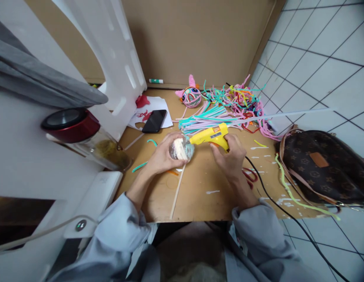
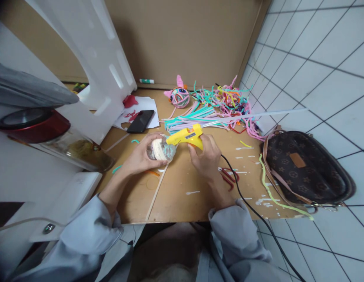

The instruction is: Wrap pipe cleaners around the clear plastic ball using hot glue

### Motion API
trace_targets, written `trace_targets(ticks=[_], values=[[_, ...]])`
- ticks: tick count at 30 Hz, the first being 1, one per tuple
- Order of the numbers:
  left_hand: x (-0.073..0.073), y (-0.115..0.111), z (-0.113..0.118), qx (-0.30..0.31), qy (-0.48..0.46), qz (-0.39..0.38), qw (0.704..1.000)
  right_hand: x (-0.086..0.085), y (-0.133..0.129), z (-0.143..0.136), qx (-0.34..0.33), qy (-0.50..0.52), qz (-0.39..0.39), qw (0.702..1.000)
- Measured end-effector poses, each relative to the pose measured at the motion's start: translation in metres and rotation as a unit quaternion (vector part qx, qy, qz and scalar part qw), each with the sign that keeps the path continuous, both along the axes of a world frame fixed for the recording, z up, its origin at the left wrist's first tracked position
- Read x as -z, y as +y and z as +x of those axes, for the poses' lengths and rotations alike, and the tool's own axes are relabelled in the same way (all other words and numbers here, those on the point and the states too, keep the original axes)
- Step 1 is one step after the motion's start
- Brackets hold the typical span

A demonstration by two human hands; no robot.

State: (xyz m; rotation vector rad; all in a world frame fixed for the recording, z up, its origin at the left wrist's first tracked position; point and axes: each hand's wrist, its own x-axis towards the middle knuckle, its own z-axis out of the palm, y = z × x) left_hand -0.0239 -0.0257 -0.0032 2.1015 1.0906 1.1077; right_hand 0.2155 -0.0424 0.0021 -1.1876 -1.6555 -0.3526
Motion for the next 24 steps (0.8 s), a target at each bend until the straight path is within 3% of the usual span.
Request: trace_targets(ticks=[7, 14, 20, 24], values=[[0.0, 0.0, -0.001, -0.014, -0.004, -0.017, 1.0, 0.017, 0.018, 0.014, 0.111, 0.087, -0.151, 0.978], [0.001, 0.001, -0.001, -0.046, 0.013, -0.01, 0.999, 0.037, 0.033, 0.033, 0.203, 0.012, -0.316, 0.927], [-0.003, 0.0, 0.001, -0.127, -0.039, -0.042, 0.99, 0.05, 0.034, 0.038, 0.249, -0.056, -0.292, 0.922], [-0.005, 0.002, 0.0, -0.193, -0.102, -0.046, 0.975, 0.039, 0.027, 0.031, 0.277, -0.126, -0.253, 0.918]])
